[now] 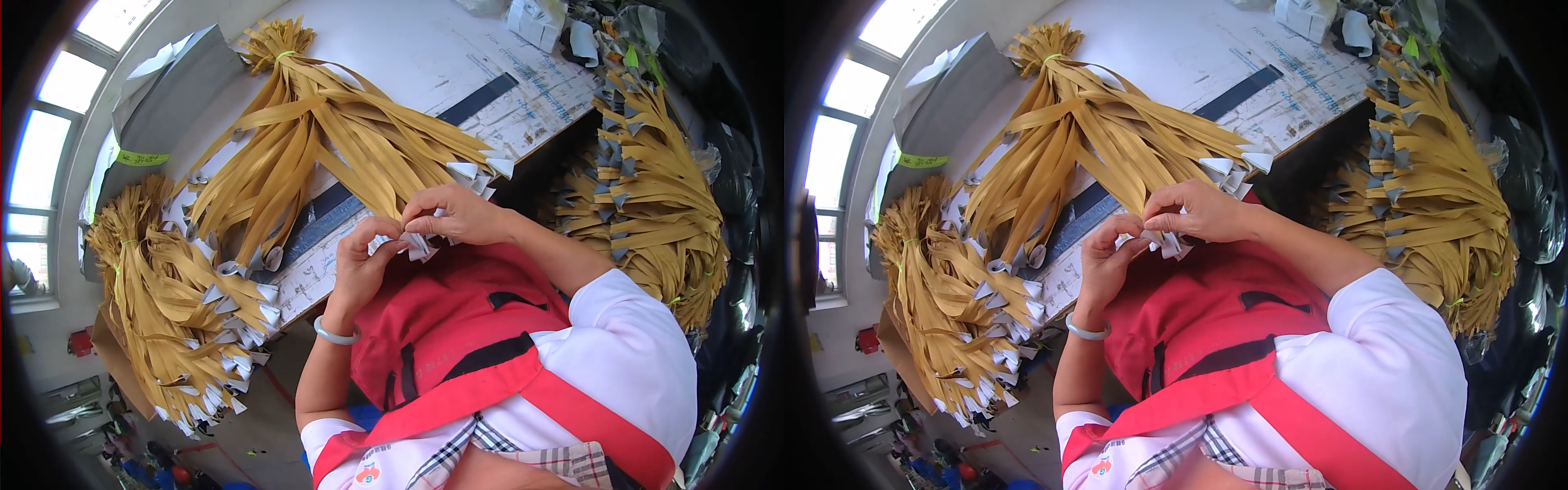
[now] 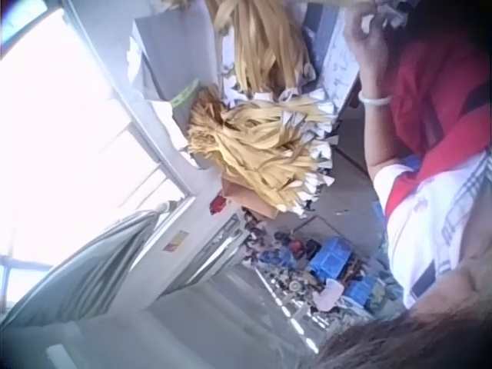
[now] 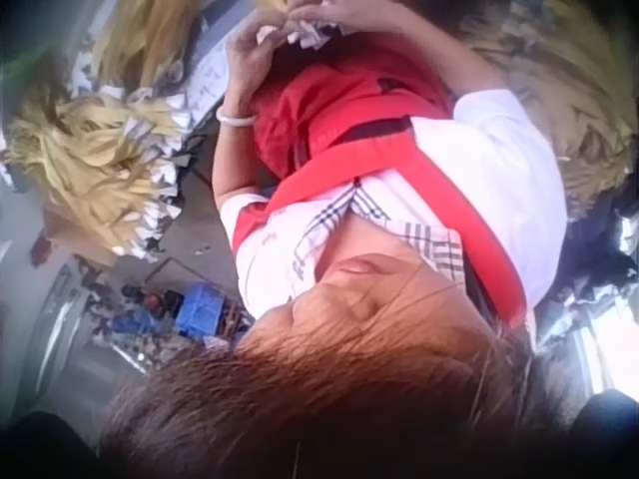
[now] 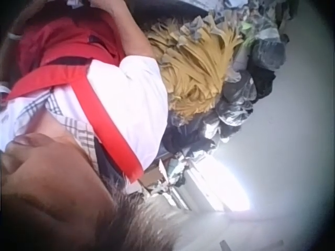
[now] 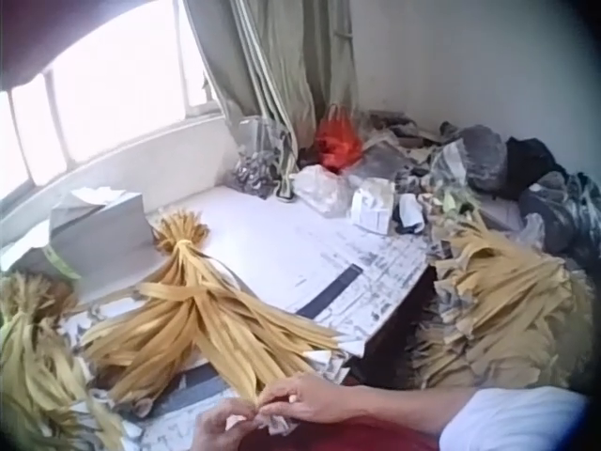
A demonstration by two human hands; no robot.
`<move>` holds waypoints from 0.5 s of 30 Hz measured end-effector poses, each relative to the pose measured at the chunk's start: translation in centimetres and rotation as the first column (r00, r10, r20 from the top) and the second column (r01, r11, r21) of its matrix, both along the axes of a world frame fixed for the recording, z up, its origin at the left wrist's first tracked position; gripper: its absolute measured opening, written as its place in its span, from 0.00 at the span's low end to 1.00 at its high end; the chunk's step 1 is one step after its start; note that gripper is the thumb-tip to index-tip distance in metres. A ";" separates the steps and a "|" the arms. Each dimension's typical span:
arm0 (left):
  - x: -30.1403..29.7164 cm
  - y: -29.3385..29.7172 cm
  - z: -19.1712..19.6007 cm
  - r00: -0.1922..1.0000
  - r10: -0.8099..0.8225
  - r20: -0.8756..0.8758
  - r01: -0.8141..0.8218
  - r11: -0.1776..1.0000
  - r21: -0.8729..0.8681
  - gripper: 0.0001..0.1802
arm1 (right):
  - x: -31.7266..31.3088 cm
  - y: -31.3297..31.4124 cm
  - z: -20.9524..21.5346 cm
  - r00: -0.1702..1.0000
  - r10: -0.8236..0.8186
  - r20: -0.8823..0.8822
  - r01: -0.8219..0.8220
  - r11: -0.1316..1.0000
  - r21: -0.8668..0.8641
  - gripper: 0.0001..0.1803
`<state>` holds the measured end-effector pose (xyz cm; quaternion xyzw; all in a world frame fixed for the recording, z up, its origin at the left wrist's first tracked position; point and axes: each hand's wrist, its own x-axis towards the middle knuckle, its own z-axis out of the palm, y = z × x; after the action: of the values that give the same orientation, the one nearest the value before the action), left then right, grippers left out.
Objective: The recorder is assembling yellow lanyards by attaching clips or labels at a workbench in a factory setting.
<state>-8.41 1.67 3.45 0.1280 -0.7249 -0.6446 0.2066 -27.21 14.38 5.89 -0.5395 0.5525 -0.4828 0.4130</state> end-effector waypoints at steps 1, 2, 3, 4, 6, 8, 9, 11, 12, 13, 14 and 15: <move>0.4 -0.4 0.2 1.000 -0.002 -0.014 0.003 0.998 0.060 0.09 | 0.3 -0.2 0.1 1.000 0.015 0.019 -0.014 1.000 -0.004 0.10; 0.6 -0.6 0.5 1.000 -0.001 -0.010 0.001 0.999 0.053 0.09 | 0.5 -0.5 0.3 1.000 0.016 0.023 -0.016 1.000 -0.011 0.10; 0.8 -0.7 0.8 0.999 -0.018 -0.029 0.020 0.995 0.099 0.08 | 0.6 -0.9 0.5 0.997 0.061 0.038 -0.059 0.997 -0.045 0.09; 1.1 -0.7 1.1 0.998 -0.033 -0.050 0.040 0.988 0.148 0.08 | 0.7 -1.2 0.7 0.993 0.107 0.051 -0.103 0.992 -0.076 0.09; 1.5 -0.8 1.7 0.998 -0.016 -0.058 0.027 0.979 0.204 0.07 | 0.6 -1.8 1.1 0.983 0.169 0.072 -0.168 0.986 -0.014 0.08; 1.8 -0.9 1.9 0.998 0.006 -0.066 0.011 0.966 0.259 0.07 | 1.0 -2.4 1.2 0.968 0.233 0.094 -0.238 0.970 0.047 0.08; 2.0 -1.0 1.8 0.997 0.049 -0.064 -0.032 0.966 0.255 0.06 | 1.5 -2.6 1.3 0.961 0.184 0.208 -0.214 0.967 0.136 0.08; 2.1 -1.3 2.0 0.994 0.091 -0.063 -0.073 0.966 0.250 0.06 | 2.1 -2.8 1.3 0.942 0.122 0.313 -0.198 0.954 0.225 0.08; 2.3 -1.6 2.4 0.998 0.067 -0.017 -0.055 0.916 0.397 0.06 | 2.3 -2.8 1.4 0.909 0.082 0.410 -0.166 0.970 0.175 0.08; 2.6 -1.8 2.8 0.999 0.041 0.027 -0.049 0.844 0.533 0.06 | 2.5 -2.8 1.5 0.863 0.051 0.503 -0.133 0.983 0.127 0.08; 2.8 -2.1 2.5 0.999 0.046 0.029 -0.054 0.846 0.531 0.06 | 2.8 -2.9 1.1 0.861 0.057 0.505 -0.138 0.983 0.124 0.08; 2.9 -2.5 1.9 1.000 0.004 -0.029 0.011 0.866 0.499 0.06 | 3.2 -3.1 0.4 0.872 0.023 0.488 -0.060 0.996 0.059 0.08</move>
<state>-5.52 -0.80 5.33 0.1663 -0.5309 -0.8122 0.1756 -24.04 11.31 6.26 -0.3972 0.4361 -0.5738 0.5682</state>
